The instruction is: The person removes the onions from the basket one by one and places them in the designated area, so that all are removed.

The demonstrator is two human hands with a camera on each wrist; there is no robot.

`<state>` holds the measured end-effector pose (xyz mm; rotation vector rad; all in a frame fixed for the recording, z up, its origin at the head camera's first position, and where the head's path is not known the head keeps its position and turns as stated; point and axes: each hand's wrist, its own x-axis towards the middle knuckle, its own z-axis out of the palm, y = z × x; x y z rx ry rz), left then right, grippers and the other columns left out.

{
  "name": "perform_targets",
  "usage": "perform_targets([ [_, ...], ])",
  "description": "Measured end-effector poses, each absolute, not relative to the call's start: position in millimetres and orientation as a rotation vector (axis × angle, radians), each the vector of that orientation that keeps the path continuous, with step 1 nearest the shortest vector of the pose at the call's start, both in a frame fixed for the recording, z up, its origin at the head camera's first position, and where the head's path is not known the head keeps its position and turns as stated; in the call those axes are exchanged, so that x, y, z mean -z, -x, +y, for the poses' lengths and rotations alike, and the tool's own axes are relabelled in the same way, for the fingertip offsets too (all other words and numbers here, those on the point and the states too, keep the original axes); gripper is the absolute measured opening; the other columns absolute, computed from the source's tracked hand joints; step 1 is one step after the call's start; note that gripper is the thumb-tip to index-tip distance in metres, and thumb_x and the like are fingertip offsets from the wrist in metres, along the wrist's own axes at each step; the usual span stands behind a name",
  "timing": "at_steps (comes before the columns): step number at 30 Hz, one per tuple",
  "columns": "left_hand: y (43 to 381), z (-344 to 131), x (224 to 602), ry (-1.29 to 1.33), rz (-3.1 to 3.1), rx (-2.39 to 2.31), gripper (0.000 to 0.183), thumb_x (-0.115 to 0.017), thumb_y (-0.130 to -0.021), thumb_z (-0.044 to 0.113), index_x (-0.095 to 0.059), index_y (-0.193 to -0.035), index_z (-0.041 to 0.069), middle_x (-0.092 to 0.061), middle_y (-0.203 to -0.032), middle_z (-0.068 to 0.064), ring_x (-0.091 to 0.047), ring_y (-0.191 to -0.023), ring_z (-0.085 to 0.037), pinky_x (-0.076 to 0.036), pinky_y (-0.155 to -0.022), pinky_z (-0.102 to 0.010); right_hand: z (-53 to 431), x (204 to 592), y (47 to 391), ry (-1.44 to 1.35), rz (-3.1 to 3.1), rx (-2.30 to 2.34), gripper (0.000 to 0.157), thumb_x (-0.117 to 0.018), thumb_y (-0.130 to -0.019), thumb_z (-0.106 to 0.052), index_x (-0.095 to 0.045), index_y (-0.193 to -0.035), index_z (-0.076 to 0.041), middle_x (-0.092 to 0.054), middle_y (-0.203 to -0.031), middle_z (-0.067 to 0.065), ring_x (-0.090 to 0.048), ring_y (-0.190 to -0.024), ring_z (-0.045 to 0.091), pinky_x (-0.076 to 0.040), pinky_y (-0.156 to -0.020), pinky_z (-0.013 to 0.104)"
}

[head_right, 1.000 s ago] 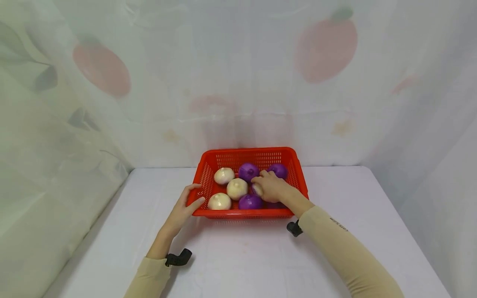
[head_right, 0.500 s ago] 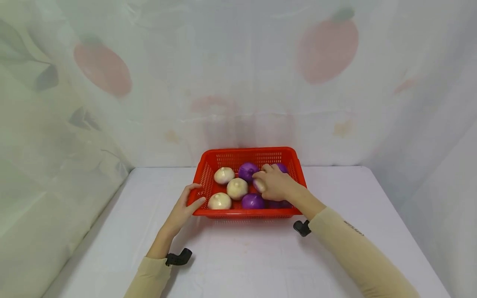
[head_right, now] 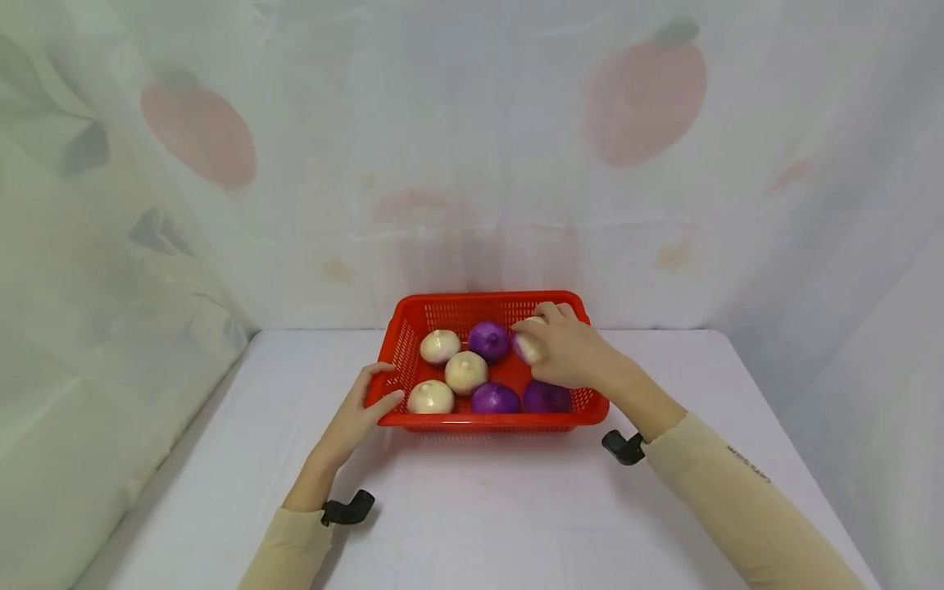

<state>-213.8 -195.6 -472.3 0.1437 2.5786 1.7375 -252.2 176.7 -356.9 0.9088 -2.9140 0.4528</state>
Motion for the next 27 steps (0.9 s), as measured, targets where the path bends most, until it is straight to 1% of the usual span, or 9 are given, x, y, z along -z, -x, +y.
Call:
perform_targets([
  [4,214.1,-195.4,471.6,-0.161,2.565,-1.752,0.062,-0.072,-0.092,0.048,-0.045,-0.143,0.024,-0.044,-0.150,-0.014,-0.047,-0.135,-0.037,-0.038,-0.108,-0.062,187.8,349.0,253.4,-0.868,-2.901,-0.489,0.059,-0.072,-0.081,-0.016,-0.060,-0.139,-0.016,-0.045,-0.138,0.020,-0.040,-0.125,0.044,-0.054,-0.086,0.058],
  [8,213.6,-194.1,471.8,-0.161,2.554,-1.759,0.061,-0.072,-0.092,0.046,-0.045,-0.142,0.025,-0.045,-0.150,-0.016,-0.048,-0.134,-0.038,-0.039,-0.107,-0.061,200.1,341.7,253.2,-0.786,-2.926,-0.536,0.060,-0.071,-0.082,-0.016,-0.059,-0.141,-0.017,-0.042,-0.140,0.021,-0.037,-0.126,0.045,-0.055,-0.077,0.059],
  [11,213.6,-192.1,472.2,-0.158,2.551,-1.769,0.058,-0.072,-0.094,0.042,-0.045,-0.142,0.025,-0.046,-0.149,-0.017,-0.050,-0.132,-0.039,-0.041,-0.106,-0.061,209.6,334.3,251.9,-0.741,-2.928,-0.574,0.060,-0.071,-0.083,-0.016,-0.057,-0.141,-0.017,-0.040,-0.141,0.021,-0.035,-0.127,0.046,-0.055,-0.073,0.056],
  [16,212.8,-190.1,471.7,-0.170,2.551,-1.780,0.057,-0.070,-0.096,0.034,-0.044,-0.145,0.020,-0.046,-0.148,-0.017,-0.050,-0.131,-0.038,-0.041,-0.106,-0.061,225.0,322.7,251.7,-0.683,-2.915,-0.602,0.061,-0.068,-0.084,-0.016,-0.055,-0.144,-0.015,-0.038,-0.141,0.022,-0.034,-0.125,0.046,-0.053,-0.068,0.052],
  [19,211.8,-190.2,470.2,-0.160,2.541,-1.786,0.055,-0.069,-0.096,0.032,-0.044,-0.144,0.023,-0.045,-0.148,-0.014,-0.049,-0.132,-0.036,-0.040,-0.106,-0.060,234.0,319.9,254.1,-0.638,-2.916,-0.599,0.062,-0.067,-0.085,-0.016,-0.054,-0.145,-0.014,-0.038,-0.141,0.022,-0.034,-0.124,0.046,-0.052,-0.068,0.053],
  [23,210.9,-191.5,468.7,-0.142,2.517,-1.799,0.052,-0.069,-0.097,0.032,-0.045,-0.142,0.028,-0.045,-0.148,-0.011,-0.049,-0.133,-0.034,-0.040,-0.107,-0.059,245.6,322.1,259.5,-0.584,-2.922,-0.593,0.061,-0.069,-0.086,-0.018,-0.053,-0.145,-0.012,-0.039,-0.140,0.023,-0.034,-0.124,0.047,-0.051,-0.070,0.057],
  [27,210.8,-192.5,467.9,-0.149,2.505,-1.807,0.052,-0.069,-0.098,0.029,-0.044,-0.143,0.025,-0.044,-0.149,-0.012,-0.048,-0.133,-0.034,-0.039,-0.108,-0.058,255.7,327.5,265.6,-0.556,-2.941,-0.582,0.063,-0.070,-0.087,-0.019,-0.051,-0.146,-0.009,-0.039,-0.140,0.027,-0.035,-0.124,0.050,-0.050,-0.076,0.065],
])
